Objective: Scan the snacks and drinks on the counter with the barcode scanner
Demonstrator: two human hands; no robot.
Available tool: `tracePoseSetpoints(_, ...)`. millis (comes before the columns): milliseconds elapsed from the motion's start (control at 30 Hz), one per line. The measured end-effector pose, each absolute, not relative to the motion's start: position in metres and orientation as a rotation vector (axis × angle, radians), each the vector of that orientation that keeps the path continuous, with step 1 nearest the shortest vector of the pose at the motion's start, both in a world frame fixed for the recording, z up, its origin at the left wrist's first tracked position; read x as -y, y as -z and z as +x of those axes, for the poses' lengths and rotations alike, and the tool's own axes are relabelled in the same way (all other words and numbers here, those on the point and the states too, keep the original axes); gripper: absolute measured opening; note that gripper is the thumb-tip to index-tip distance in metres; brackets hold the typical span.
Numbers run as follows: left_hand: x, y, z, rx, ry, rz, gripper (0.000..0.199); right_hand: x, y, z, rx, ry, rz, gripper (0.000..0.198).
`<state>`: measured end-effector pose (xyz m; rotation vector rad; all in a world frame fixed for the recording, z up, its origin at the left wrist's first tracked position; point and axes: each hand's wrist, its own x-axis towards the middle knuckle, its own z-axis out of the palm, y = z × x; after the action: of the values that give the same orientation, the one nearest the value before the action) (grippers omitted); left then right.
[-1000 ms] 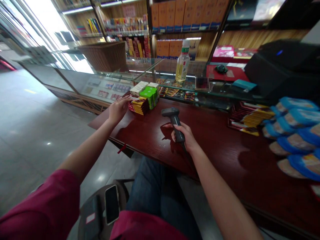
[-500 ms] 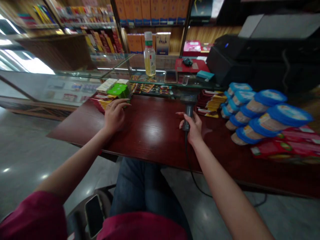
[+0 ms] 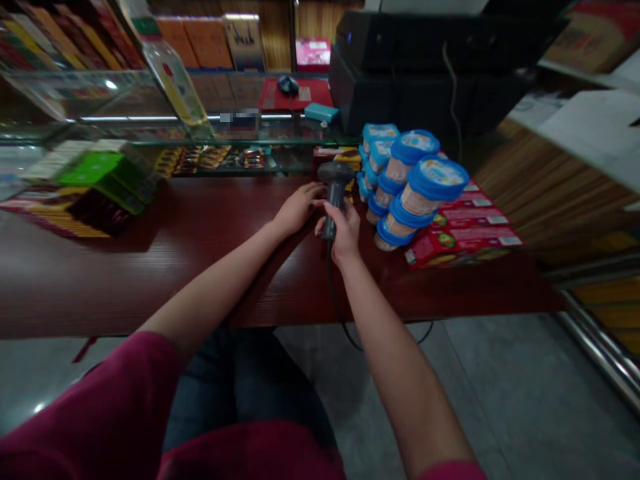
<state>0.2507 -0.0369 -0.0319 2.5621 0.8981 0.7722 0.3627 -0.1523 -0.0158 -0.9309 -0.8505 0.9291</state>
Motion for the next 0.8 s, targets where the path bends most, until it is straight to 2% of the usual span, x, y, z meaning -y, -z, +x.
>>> tracePoseSetpoints(267,0.042,0.018,0.229,-0.964,-0.625,2.712,0.043,0.153,0.017,0.363,0.834,-1.001,-0.880,0.037)
tracePoseSetpoints(400,0.059,0.010,0.180,-1.128,-0.744,2.659,0.038,0.162,0.007,0.356,0.862,-1.113,-0.843,0.034)
tracePoseSetpoints(633,0.056,0.011,0.123,-1.328,-1.204,1.979,0.030,0.176,-0.002,0.341,0.986,-1.340,-0.732,0.042)
tracePoseSetpoints(800,0.046,0.016,0.118,-1.096,-1.165,1.344,0.032,0.181,-0.005,0.334,1.069,-1.363,-0.772,0.041)
